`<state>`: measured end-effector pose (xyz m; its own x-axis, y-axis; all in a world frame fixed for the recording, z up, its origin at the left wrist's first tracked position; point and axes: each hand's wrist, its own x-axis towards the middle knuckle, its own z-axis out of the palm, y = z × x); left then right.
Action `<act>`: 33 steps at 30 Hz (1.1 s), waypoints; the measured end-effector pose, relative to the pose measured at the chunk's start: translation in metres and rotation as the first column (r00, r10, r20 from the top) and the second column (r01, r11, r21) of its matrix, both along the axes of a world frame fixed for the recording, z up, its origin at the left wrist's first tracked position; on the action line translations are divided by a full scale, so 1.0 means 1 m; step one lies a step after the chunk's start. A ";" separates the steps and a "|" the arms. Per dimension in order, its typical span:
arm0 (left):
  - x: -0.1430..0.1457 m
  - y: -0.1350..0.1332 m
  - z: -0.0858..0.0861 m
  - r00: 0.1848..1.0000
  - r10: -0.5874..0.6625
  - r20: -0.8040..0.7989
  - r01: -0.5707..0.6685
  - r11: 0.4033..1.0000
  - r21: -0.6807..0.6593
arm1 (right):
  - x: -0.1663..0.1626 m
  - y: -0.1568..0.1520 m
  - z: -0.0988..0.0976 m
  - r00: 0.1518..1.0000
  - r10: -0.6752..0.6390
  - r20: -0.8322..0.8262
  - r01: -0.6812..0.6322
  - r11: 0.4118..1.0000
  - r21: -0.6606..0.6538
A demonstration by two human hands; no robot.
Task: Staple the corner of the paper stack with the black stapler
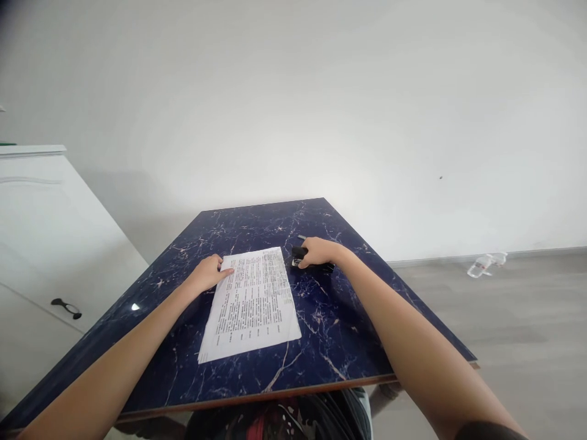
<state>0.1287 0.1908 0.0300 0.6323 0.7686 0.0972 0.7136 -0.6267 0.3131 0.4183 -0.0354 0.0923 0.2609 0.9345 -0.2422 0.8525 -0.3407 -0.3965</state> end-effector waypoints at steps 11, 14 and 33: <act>0.004 0.010 -0.006 0.889 0.003 0.458 0.030 0.997 -0.064 | -0.007 0.003 -0.014 0.986 0.155 0.067 -0.161 0.983 0.088; 0.004 0.017 -0.012 0.765 0.053 0.642 0.067 0.985 -0.161 | -0.009 0.002 -0.015 0.971 0.236 0.040 -0.240 0.958 0.160; 0.005 0.028 -0.013 0.472 0.270 0.839 0.192 0.898 -0.397 | -0.077 0.013 -0.021 0.921 0.390 -0.020 -0.365 0.878 0.310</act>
<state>0.1339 0.2190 0.0166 0.3619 0.8946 0.2621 -0.0532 -0.2609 0.9639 0.3415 -0.0226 0.0717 -0.1346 0.9894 0.0545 0.8545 0.1438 -0.4992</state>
